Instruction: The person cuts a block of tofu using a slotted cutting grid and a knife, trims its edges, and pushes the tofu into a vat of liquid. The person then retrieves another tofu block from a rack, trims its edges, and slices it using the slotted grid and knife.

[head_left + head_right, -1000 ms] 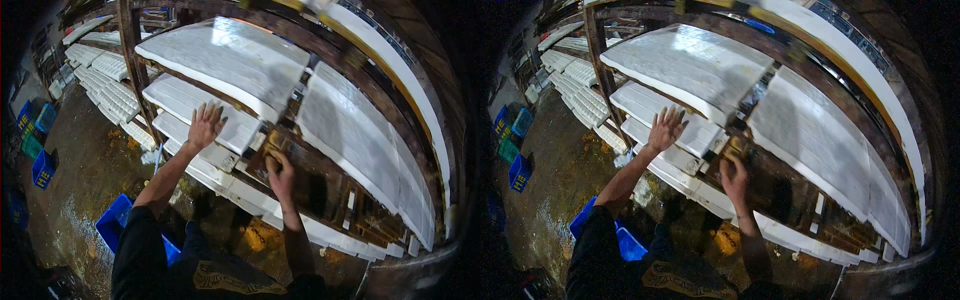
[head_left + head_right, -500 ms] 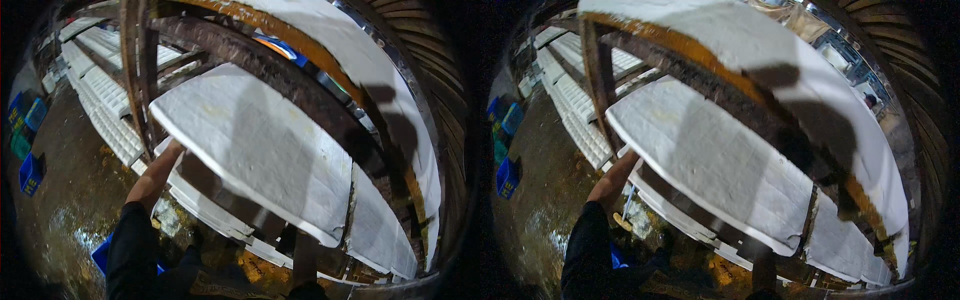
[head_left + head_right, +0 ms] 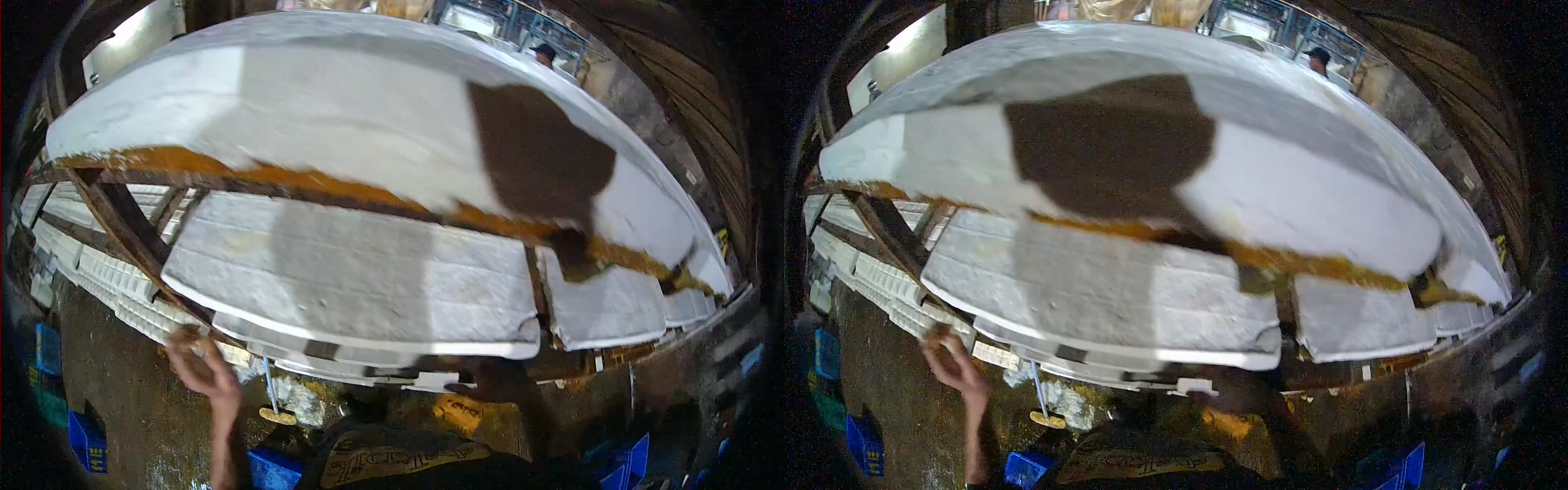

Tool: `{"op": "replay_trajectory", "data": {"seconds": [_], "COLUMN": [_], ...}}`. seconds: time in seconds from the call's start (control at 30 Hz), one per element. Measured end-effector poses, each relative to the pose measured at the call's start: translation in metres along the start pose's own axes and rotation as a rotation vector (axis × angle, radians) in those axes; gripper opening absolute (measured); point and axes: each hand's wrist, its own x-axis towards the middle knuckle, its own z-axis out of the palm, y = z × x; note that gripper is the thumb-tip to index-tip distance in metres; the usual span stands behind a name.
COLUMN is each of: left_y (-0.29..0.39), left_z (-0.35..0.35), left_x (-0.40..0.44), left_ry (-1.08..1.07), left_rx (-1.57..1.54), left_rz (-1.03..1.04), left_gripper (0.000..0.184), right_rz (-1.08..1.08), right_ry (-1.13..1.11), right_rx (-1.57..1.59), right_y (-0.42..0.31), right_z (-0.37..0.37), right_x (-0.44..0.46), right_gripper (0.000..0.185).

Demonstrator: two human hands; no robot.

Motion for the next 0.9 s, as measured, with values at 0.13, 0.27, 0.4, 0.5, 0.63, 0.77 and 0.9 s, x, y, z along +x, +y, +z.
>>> {"op": "replay_trajectory", "data": {"seconds": [0.13,0.27,0.4,0.5,0.63,0.77,0.9], "left_y": [0.045,0.022,-0.011,-0.078,-0.148,-0.175,-0.179], "left_z": [0.041,0.065,0.094,0.131,0.167,0.175,0.165], "left_x": [0.117,0.15,0.178,0.22,0.24,0.235,0.22], "left_ry": [-0.636,-1.199,-1.201,-1.531,-1.52,-1.492,-1.464], "left_rx": [0.457,0.705,0.867,0.977,0.706,0.48,0.326], "left_rz": [0.082,0.036,0.086,0.029,-0.129,-0.243,-0.319], "left_gripper": [0.042,0.057,0.06,0.062,0.062,0.062,0.063], "right_rz": [-0.451,-0.655,-0.008,-0.193,0.113,0.169,0.187], "right_ry": [-0.186,0.272,0.715,0.806,0.687,0.664,0.647], "right_rx": [0.133,0.246,0.114,-0.29,-0.152,-0.076,0.018], "right_y": [-0.061,-0.092,-0.096,0.089,0.078,0.08,0.071], "right_z": [-0.039,-0.105,-0.17,-0.213,-0.234,-0.232,-0.219], "right_x": [-0.067,-0.086,-0.006,0.129,0.14,0.141,0.124], "right_gripper": [0.056,0.043,0.037,0.046,0.05,0.054,0.058]}}
